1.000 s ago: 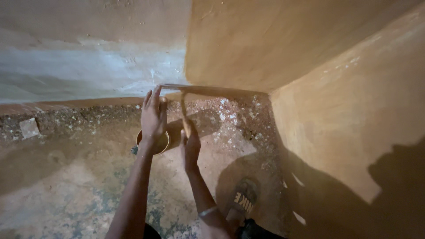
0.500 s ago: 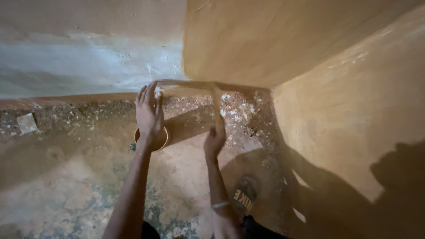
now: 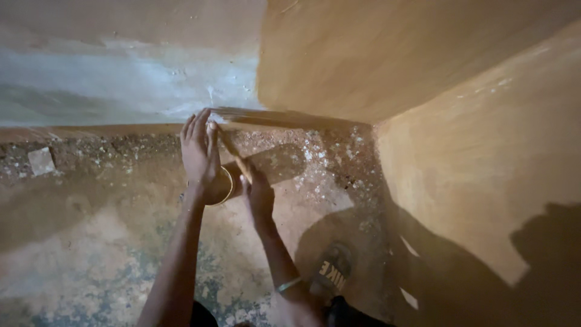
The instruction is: The person paints a wall with a brush, repeatedly dipping the brush into a small container of paint and applying it to the wall surface. The person uses their left hand to steady themselves against the wall while painting with the right hand.
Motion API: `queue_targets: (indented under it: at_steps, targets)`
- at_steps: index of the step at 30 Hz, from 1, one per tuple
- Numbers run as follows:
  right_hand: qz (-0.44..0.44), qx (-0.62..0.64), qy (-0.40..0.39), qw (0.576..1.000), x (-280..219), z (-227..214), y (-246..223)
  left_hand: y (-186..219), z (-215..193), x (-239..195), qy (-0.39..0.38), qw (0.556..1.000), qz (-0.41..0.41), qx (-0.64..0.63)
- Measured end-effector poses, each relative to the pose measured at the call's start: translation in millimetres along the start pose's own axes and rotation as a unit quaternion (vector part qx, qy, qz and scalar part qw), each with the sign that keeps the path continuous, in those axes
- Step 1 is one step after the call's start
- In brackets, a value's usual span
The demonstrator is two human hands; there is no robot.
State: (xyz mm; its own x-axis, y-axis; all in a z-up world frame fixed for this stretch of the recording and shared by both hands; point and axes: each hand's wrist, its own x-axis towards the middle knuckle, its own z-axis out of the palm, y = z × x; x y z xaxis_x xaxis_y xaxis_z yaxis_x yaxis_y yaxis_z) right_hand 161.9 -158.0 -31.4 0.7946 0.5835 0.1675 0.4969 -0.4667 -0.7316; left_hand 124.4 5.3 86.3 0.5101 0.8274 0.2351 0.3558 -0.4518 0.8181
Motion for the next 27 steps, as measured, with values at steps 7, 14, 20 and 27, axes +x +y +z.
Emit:
queue_targets:
  at_steps: [7,14,20,27]
  targets:
    - [0.085,0.163,0.204,0.962,15.0,-38.3,27.2,9.0,-3.6,0.6,-0.020,0.999,-0.038,-0.030]
    - [-0.040,0.161,0.121,0.979,8.8,-24.5,-6.1,4.7,-5.8,-1.6,-0.008,1.000,-0.012,-0.025]
    - [-0.008,0.109,-0.003,0.994,9.9,-28.6,-29.6,15.6,-6.2,-0.8,0.013,0.999,-0.016,-0.045]
    - [-0.032,0.080,-0.050,0.995,26.3,-30.0,0.2,25.7,-3.2,0.9,0.015,0.998,-0.003,-0.060]
